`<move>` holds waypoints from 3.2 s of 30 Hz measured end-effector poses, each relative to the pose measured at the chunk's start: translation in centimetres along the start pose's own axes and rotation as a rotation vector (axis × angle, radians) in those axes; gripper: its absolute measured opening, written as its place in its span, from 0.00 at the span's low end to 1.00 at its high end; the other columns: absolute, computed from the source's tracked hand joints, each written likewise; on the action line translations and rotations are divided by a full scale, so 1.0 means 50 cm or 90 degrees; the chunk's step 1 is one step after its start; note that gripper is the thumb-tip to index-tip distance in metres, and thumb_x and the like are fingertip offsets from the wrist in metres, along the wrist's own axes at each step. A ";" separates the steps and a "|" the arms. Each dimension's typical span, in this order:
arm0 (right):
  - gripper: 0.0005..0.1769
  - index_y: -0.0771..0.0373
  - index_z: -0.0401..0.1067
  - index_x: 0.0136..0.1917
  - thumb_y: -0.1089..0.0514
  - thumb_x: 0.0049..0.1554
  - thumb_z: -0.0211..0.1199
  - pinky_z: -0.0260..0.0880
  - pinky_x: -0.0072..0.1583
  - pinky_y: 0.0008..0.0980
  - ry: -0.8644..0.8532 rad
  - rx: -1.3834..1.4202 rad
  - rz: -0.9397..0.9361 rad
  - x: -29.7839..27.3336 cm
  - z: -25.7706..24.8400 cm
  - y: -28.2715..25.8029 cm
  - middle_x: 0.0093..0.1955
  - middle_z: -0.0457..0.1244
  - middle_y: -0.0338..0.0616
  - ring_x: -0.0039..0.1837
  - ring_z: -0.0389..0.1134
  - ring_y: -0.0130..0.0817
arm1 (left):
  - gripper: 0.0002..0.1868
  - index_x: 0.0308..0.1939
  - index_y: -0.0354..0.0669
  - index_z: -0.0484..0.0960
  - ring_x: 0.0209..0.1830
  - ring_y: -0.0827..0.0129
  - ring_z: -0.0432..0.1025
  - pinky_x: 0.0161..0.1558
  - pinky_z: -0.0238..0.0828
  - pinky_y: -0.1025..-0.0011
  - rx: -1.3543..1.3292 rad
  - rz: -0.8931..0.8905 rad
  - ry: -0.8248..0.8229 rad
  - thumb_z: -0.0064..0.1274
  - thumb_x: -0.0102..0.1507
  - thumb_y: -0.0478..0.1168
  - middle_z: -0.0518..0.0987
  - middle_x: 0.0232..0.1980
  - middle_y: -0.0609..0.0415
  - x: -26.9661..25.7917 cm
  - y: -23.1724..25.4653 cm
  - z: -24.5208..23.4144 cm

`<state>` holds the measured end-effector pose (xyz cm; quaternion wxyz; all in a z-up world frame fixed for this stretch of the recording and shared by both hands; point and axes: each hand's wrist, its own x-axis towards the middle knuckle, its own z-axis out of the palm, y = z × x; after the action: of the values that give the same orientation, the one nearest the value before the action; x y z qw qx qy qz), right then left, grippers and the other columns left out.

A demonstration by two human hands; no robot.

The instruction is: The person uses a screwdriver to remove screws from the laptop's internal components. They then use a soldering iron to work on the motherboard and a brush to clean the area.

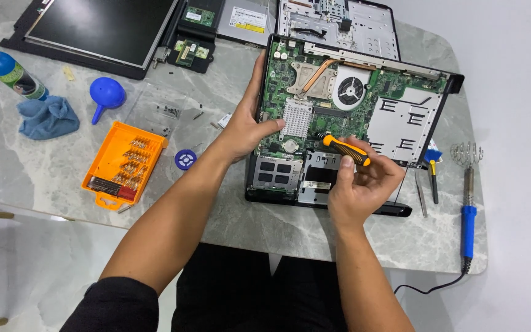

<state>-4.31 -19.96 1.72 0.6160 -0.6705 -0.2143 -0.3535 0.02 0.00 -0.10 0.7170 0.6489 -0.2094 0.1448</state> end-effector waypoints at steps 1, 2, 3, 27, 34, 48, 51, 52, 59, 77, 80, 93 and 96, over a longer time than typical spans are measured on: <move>0.15 0.58 0.50 0.53 0.67 0.59 0.54 0.69 0.56 0.34 0.002 -0.003 0.000 0.001 0.000 0.000 0.52 0.62 0.63 0.55 0.69 0.51 | 0.52 0.75 0.61 0.32 0.82 0.57 0.25 0.77 0.23 0.56 0.009 -0.009 0.004 0.52 0.60 0.27 0.27 0.80 0.51 0.000 0.001 0.000; 0.14 0.58 0.50 0.53 0.66 0.59 0.53 0.68 0.55 0.33 0.004 -0.006 -0.001 0.001 0.001 -0.001 0.52 0.62 0.63 0.54 0.69 0.51 | 0.53 0.74 0.62 0.32 0.82 0.55 0.24 0.77 0.22 0.54 0.018 -0.019 0.008 0.52 0.59 0.28 0.27 0.80 0.51 0.000 0.003 0.001; 0.14 0.58 0.50 0.53 0.66 0.59 0.53 0.68 0.55 0.33 0.005 -0.006 -0.001 0.002 0.001 -0.002 0.52 0.62 0.63 0.54 0.69 0.51 | 0.53 0.74 0.62 0.32 0.82 0.55 0.24 0.77 0.22 0.54 0.018 -0.019 0.007 0.52 0.59 0.28 0.27 0.80 0.51 0.001 0.003 0.000; 0.15 0.59 0.51 0.53 0.64 0.59 0.55 0.70 0.55 0.33 0.018 0.002 -0.005 0.001 -0.001 0.003 0.49 0.63 0.61 0.54 0.69 0.49 | 0.53 0.74 0.60 0.31 0.82 0.56 0.25 0.78 0.24 0.56 0.004 -0.010 0.004 0.52 0.59 0.27 0.27 0.80 0.51 0.001 0.001 0.000; 0.16 0.59 0.50 0.53 0.70 0.58 0.52 0.70 0.57 0.38 0.008 0.006 -0.004 0.001 -0.002 0.002 0.49 0.62 0.62 0.54 0.69 0.51 | 0.53 0.74 0.62 0.31 0.81 0.56 0.23 0.77 0.22 0.55 0.017 -0.020 0.005 0.52 0.59 0.26 0.26 0.80 0.51 0.001 0.001 0.000; 0.15 0.59 0.50 0.53 0.70 0.58 0.52 0.71 0.57 0.40 0.004 0.020 0.009 0.001 -0.001 0.001 0.49 0.62 0.61 0.53 0.68 0.50 | 0.52 0.74 0.61 0.31 0.81 0.56 0.23 0.77 0.21 0.55 0.015 -0.014 0.003 0.52 0.60 0.28 0.26 0.80 0.51 0.000 0.000 -0.002; 0.15 0.58 0.50 0.53 0.67 0.59 0.54 0.69 0.60 0.39 0.013 0.016 -0.010 -0.001 -0.002 0.005 0.50 0.62 0.62 0.55 0.69 0.52 | 0.53 0.74 0.61 0.31 0.81 0.55 0.24 0.77 0.22 0.54 0.026 -0.019 0.004 0.52 0.59 0.28 0.26 0.80 0.51 0.000 0.002 0.000; 0.15 0.58 0.50 0.53 0.68 0.59 0.53 0.70 0.59 0.37 0.014 0.012 0.001 -0.001 -0.003 0.005 0.50 0.62 0.62 0.56 0.69 0.51 | 0.52 0.74 0.61 0.31 0.82 0.56 0.24 0.77 0.23 0.54 0.019 -0.020 0.005 0.52 0.59 0.28 0.27 0.80 0.51 0.000 0.004 0.001; 0.15 0.59 0.50 0.53 0.69 0.59 0.53 0.71 0.57 0.36 0.010 0.009 -0.001 0.001 0.000 -0.001 0.50 0.62 0.63 0.55 0.69 0.51 | 0.53 0.74 0.61 0.31 0.81 0.55 0.23 0.76 0.21 0.54 0.014 -0.025 0.007 0.52 0.59 0.27 0.26 0.80 0.50 0.002 -0.002 0.000; 0.18 0.59 0.49 0.54 0.75 0.58 0.50 0.75 0.50 0.38 0.136 -0.011 -0.046 0.001 -0.056 0.015 0.55 0.59 0.69 0.58 0.67 0.57 | 0.52 0.74 0.59 0.31 0.81 0.57 0.25 0.77 0.23 0.57 0.018 -0.030 0.010 0.52 0.59 0.28 0.28 0.80 0.50 0.002 0.008 0.002; 0.22 0.57 0.49 0.51 0.81 0.54 0.45 0.72 0.45 0.35 0.187 -0.029 -0.022 0.000 -0.099 0.015 0.55 0.59 0.68 0.51 0.67 0.58 | 0.47 0.74 0.58 0.31 0.81 0.57 0.25 0.76 0.21 0.56 0.036 -0.026 0.019 0.51 0.64 0.36 0.28 0.80 0.51 0.005 -0.003 0.000; 0.13 0.71 0.56 0.52 0.78 0.54 0.47 0.69 0.51 0.32 0.206 -0.282 0.053 -0.027 -0.329 0.030 0.52 0.57 0.59 0.46 0.70 0.51 | 0.48 0.74 0.51 0.32 0.80 0.57 0.30 0.75 0.25 0.60 0.082 -0.069 0.052 0.46 0.59 0.27 0.32 0.79 0.47 0.010 -0.029 -0.002; 0.10 0.68 0.57 0.47 0.76 0.55 0.52 0.69 0.57 0.36 0.117 -0.308 0.095 -0.045 -0.369 0.072 0.53 0.54 0.55 0.49 0.66 0.42 | 0.48 0.74 0.49 0.31 0.80 0.58 0.28 0.75 0.22 0.61 0.090 -0.058 0.047 0.46 0.60 0.26 0.31 0.79 0.48 0.009 -0.021 -0.003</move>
<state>-7.05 -38.22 -2.55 0.4795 -0.7772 -0.0166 -0.4072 0.95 0.01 -0.83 0.6824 0.7010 -0.1421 0.1506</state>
